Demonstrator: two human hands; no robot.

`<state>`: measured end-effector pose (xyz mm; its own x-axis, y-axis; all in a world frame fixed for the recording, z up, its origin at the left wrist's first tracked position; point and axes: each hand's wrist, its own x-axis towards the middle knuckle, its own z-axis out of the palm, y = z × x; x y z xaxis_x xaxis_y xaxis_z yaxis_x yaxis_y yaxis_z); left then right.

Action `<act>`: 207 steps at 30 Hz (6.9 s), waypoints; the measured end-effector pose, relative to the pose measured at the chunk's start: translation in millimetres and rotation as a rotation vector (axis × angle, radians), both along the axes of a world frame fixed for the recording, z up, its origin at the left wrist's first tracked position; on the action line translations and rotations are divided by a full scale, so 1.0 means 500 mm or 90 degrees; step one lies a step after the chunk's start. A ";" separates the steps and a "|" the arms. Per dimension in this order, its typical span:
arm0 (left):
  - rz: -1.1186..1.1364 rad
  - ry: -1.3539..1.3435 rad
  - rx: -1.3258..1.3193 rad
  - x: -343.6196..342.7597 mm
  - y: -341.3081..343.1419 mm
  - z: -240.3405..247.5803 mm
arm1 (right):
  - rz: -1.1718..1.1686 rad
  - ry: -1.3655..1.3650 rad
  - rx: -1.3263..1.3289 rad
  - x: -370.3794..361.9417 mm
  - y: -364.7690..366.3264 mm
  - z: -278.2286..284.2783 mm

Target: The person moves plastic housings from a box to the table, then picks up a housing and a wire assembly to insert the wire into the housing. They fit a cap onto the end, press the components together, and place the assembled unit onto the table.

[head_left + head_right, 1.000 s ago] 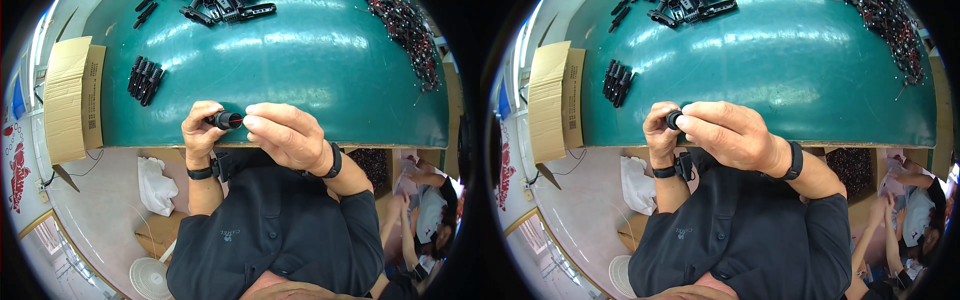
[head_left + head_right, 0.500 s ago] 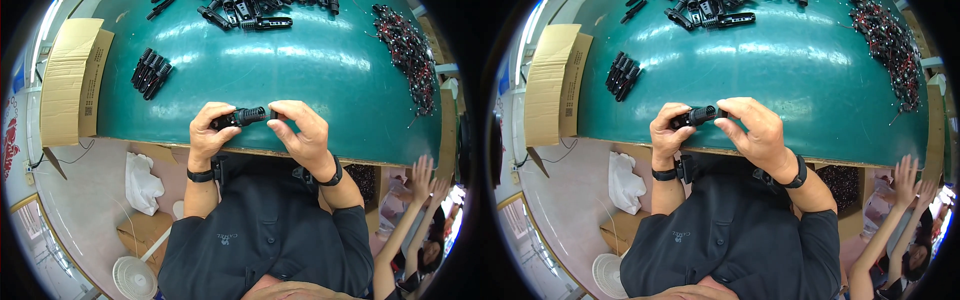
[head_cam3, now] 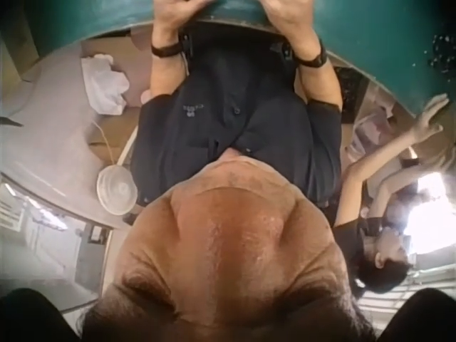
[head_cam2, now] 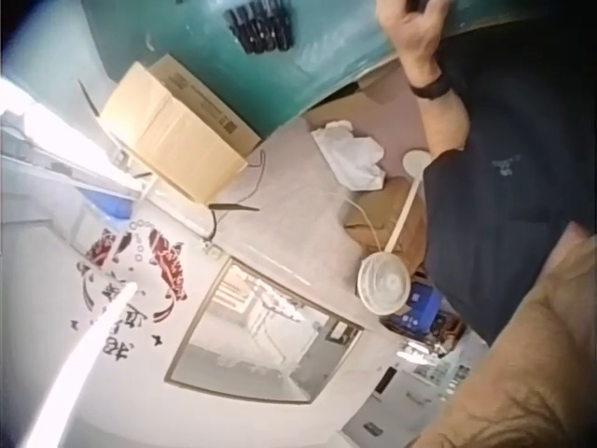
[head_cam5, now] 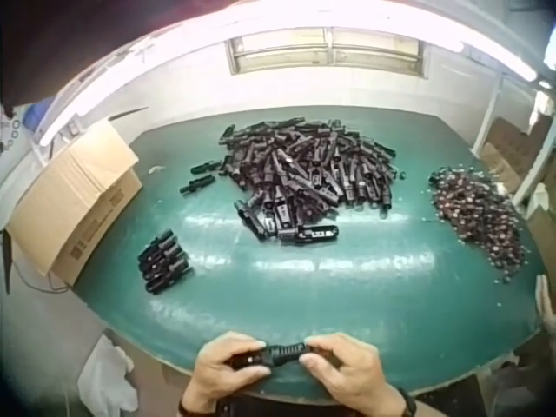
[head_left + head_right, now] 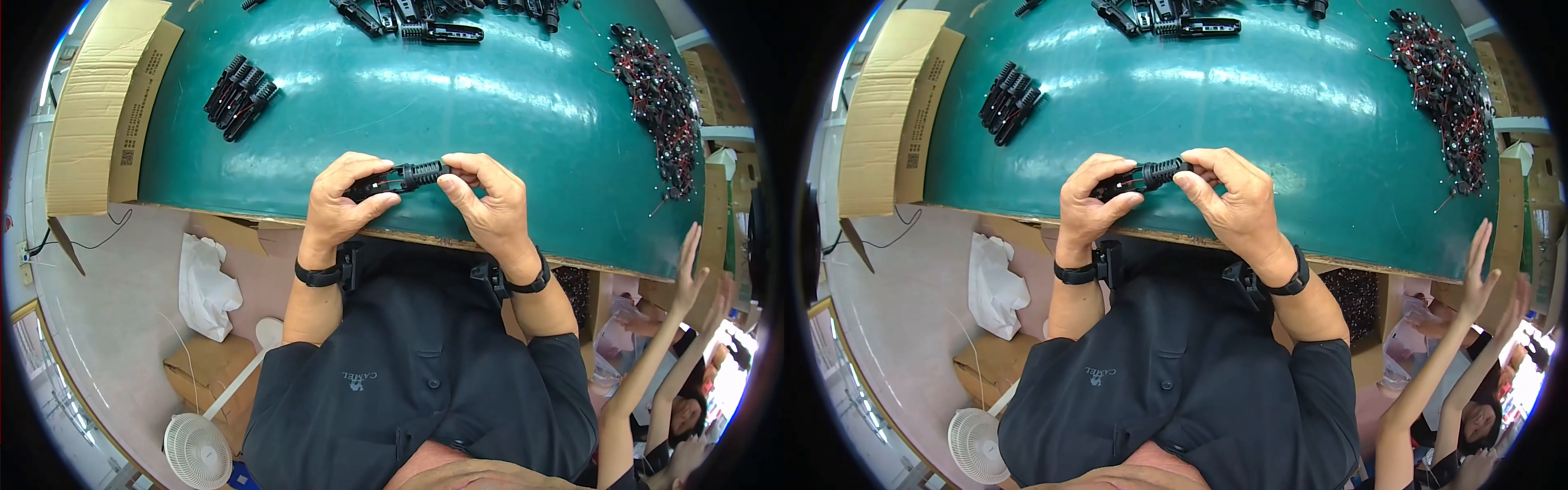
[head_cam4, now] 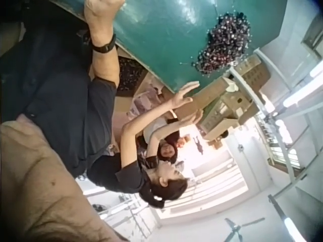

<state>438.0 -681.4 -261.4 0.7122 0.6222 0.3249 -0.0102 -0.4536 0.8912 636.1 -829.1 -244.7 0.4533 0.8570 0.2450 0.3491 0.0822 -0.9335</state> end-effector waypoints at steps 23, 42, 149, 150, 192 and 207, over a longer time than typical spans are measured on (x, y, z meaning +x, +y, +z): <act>-0.032 0.025 0.004 -0.001 -0.001 -0.004 | 0.051 0.109 -0.066 0.010 -0.015 -0.010; -0.031 0.038 0.007 0.002 -0.002 0.002 | 0.050 0.127 -0.075 0.009 -0.019 -0.024; 0.117 0.174 0.176 0.006 0.049 0.083 | 0.019 -0.492 -0.035 0.172 0.224 -0.046; 0.089 0.125 0.050 0.020 0.041 0.060 | 0.031 -0.457 -0.027 0.140 0.200 -0.026; 0.008 -0.132 -0.535 -0.006 0.032 -0.018 | -0.650 -0.458 -0.520 0.595 -0.420 -0.045; 0.037 -0.022 -0.342 0.005 0.030 -0.041 | -0.129 -0.281 -0.073 0.271 -0.033 0.018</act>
<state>440.3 -666.5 -282.0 0.6661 0.7453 -0.0278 -0.0322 0.0659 0.9973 771.5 -845.8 -235.6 0.4884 0.7947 0.3605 0.7109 -0.1227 -0.6925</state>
